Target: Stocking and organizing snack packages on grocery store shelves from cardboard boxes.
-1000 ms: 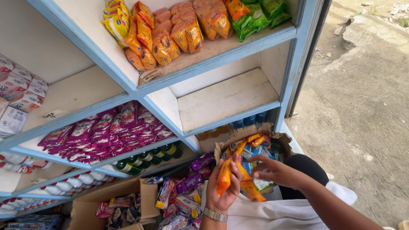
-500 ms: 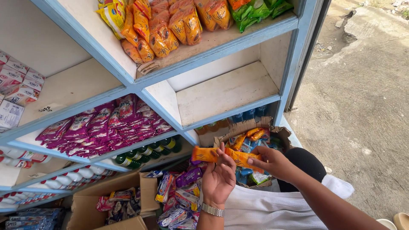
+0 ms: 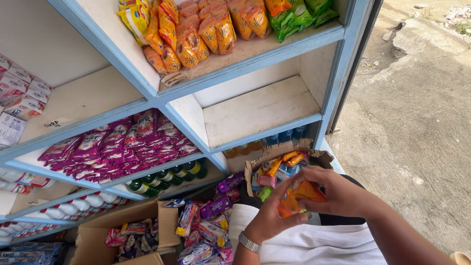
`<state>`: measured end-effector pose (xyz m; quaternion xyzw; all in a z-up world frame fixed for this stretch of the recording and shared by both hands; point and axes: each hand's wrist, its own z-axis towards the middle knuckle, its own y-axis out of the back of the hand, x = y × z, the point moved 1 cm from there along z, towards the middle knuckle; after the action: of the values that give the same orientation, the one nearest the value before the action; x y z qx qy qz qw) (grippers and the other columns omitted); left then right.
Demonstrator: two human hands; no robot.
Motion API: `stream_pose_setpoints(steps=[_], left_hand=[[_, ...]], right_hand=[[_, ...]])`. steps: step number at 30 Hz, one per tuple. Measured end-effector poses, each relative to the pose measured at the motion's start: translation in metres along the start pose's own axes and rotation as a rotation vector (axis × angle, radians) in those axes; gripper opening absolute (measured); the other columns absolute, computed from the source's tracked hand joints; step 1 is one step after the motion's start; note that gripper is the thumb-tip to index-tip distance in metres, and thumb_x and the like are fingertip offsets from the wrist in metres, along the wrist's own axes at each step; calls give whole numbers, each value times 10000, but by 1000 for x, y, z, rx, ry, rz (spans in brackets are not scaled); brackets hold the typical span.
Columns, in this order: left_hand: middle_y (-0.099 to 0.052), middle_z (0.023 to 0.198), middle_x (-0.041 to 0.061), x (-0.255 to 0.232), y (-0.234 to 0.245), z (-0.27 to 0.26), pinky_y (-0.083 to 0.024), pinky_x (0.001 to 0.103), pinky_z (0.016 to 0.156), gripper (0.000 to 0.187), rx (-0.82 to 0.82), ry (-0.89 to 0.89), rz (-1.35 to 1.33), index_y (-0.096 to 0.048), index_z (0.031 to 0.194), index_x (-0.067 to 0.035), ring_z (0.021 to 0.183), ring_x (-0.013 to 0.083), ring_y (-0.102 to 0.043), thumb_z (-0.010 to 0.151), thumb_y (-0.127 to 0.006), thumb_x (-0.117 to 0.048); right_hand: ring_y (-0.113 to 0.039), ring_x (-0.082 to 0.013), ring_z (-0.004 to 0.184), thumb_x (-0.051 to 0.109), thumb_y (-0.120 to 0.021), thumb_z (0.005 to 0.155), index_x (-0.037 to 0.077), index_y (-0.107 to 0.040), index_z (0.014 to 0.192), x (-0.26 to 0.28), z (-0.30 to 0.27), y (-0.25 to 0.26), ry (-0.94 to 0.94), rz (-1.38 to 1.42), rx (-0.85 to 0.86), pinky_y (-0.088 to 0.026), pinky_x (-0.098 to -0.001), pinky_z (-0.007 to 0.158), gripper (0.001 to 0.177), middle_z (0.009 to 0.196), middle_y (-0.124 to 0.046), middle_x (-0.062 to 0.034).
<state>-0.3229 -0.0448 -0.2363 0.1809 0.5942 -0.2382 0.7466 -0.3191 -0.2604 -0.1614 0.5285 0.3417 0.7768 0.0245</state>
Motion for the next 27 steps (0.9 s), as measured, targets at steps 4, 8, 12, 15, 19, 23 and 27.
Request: stream_pose_setpoints(steps=[4,8,12,15,19,23,27], left_hand=[[-593,1378,132,41,-7,-13,-540,359,1051,831,132,221,-139,-462,1568,-3,1275,217,-604,934,-823,-401],[-579,1342,115,42,-24,-3,-524,339,1020,772,-44,209,-253,-436,1550,-3,1217,189,-592,982,-766,-409],[-599,1366,90,40,-14,12,-510,371,1025,716,-479,298,-715,-384,1527,-105,1239,204,-608,944,-603,-458],[-580,1379,126,28,-3,24,-500,400,1053,698,-565,220,-843,-361,1516,-72,1266,241,-604,949,-558,-428],[-544,1428,105,13,-5,36,-449,368,1107,701,-626,213,-497,-304,1538,-129,1323,217,-573,953,-552,-424],[-565,1418,118,16,-8,52,-456,350,1108,694,-661,251,-363,-335,1524,-113,1324,213,-587,966,-515,-483],[-604,1383,164,-21,14,73,-563,371,997,705,-729,204,-313,-398,1514,-71,1222,237,-671,972,-466,-517]], right_hand=[[-539,-280,938,212,-874,802,85,-663,1280,-25,-1,-2,-95,193,-39,-509,-405,805,538,1252,-567,-92],[-642,-215,1141,261,-800,837,87,-482,1386,-50,9,-26,-176,518,-194,-548,-368,947,658,1186,-659,-113],[-617,-167,1194,332,-743,859,170,-298,1588,-58,10,-51,-272,511,17,-547,-316,964,869,1347,-600,-81],[-602,-153,1235,299,-730,904,140,-275,1568,-91,10,-83,-273,618,59,-508,-293,1007,821,1370,-632,-120],[-650,-184,1094,256,-684,893,97,-388,1543,-77,30,-89,-341,723,-209,-557,-335,889,732,1353,-618,-102],[-596,-399,932,219,-657,1045,117,-339,1602,-64,43,-83,-542,484,-235,-549,-460,760,650,1206,-616,-265],[-574,-214,1234,183,-645,992,36,-308,1525,-39,60,-60,47,279,-284,-537,-312,963,647,1395,-471,-186]])
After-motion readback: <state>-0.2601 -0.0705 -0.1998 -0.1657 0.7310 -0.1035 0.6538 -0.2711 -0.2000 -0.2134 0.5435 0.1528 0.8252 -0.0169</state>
